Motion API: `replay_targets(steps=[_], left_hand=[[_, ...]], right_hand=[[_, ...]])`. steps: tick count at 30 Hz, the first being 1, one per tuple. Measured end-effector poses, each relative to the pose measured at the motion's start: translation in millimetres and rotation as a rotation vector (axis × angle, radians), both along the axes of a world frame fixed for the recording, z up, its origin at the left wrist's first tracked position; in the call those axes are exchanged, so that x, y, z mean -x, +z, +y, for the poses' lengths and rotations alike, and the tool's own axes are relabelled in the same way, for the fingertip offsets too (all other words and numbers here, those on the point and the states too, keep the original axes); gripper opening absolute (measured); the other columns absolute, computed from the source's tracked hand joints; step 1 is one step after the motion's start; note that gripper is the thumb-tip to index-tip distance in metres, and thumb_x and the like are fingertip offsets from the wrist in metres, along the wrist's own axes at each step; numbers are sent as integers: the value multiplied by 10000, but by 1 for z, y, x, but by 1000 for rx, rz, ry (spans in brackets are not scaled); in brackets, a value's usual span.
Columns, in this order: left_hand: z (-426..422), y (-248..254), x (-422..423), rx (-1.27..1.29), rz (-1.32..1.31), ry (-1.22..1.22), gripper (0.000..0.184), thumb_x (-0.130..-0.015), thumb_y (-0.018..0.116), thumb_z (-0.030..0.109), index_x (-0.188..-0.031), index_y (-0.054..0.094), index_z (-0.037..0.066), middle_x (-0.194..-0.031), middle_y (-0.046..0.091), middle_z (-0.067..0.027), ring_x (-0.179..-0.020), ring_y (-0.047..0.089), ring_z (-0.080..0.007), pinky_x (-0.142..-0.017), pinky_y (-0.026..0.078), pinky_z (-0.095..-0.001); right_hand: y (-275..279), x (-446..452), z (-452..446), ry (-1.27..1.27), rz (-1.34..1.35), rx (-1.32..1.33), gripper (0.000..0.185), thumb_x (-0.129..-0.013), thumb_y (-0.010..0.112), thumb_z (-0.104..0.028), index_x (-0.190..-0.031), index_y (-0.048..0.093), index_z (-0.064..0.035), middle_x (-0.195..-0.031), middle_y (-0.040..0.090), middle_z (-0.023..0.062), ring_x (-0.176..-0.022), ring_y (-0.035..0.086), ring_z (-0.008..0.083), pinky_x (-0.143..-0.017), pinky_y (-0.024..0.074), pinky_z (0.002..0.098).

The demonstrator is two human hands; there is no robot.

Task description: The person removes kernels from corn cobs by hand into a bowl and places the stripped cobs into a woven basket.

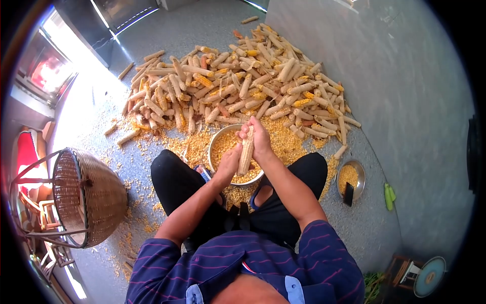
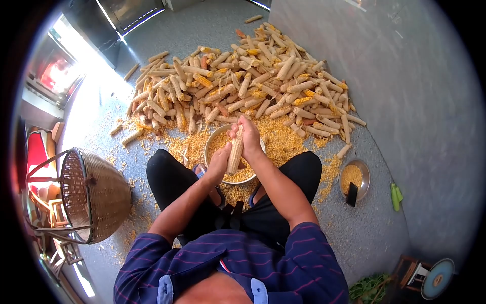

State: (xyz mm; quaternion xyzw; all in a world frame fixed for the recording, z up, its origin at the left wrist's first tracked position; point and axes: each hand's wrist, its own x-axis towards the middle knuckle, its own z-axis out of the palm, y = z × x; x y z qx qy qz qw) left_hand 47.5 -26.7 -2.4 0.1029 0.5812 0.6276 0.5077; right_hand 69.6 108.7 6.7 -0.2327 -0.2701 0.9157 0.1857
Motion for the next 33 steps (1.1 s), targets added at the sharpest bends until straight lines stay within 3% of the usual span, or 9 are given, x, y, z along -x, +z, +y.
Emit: replay_targets(steps=[6,8,10,12,16,21,23,29,33], left_hand=[[1,-6,1,-33,374,288,495,-966,477,431,-1174,517,-17,-694,593,-58,-517,552,-153,-523,462,-261],[-7,17,-5,-88,198,-118,406,-999,413,399,-1097,516,18,-649,545,-39,-461,521,-129,-418,403,-254],[-8,16,-4,-154,53,3,394,-997,389,436,-1016,515,63,-551,451,-7,-352,384,-108,-342,300,-238],[-21,25,15,-268,-604,31,421,-987,378,490,-979,513,92,-480,357,20,-319,272,-98,-329,231,-230],[-34,28,33,-390,-714,53,360,-976,432,458,-975,521,109,-449,301,48,-318,235,-91,-332,213,-241],[-92,78,64,-420,-197,382,340,-855,640,117,-1116,440,31,-617,426,44,-437,376,-63,-395,318,-221],[-137,95,84,-417,-108,525,330,-887,605,102,-1158,435,20,-637,431,42,-450,383,-63,-410,336,-221],[-311,139,157,-281,137,1022,149,-921,589,119,-1009,512,27,-592,377,61,-434,281,-39,-375,218,-223],[-447,141,223,-297,249,1312,166,-937,585,202,-908,512,57,-614,433,17,-460,384,-88,-420,334,-219]], right_hand=[[-7,6,6,-95,-48,-77,245,-1001,429,-302,-884,444,-88,-710,505,41,-592,514,162,-648,511,315],[2,5,-4,-103,-157,-221,296,-998,449,-339,-959,484,-47,-755,561,78,-632,584,170,-559,493,291],[15,-2,-18,67,-196,-424,352,-1009,414,-365,-1130,477,-41,-852,631,94,-663,605,162,-558,512,280],[-5,-6,-12,274,-118,-685,373,-1009,422,-373,-1108,535,-32,-862,649,78,-663,610,150,-534,490,261],[-27,-10,0,533,-158,-839,415,-978,499,-377,-952,634,14,-766,667,88,-682,620,131,-536,479,263],[-9,-10,27,321,-489,-1186,225,-892,583,-210,-959,686,-22,-798,687,102,-784,666,199,-725,511,315],[-23,-10,35,110,-475,-1337,227,-867,607,-210,-980,688,-30,-827,695,113,-821,676,222,-766,513,327],[-57,-16,39,483,-610,-1348,283,-829,644,-197,-1050,661,-22,-956,695,128,-903,668,225,-811,509,332],[-50,-5,24,576,-577,-1292,304,-836,641,-217,-1050,654,-1,-963,696,124,-890,666,201,-805,510,329]])
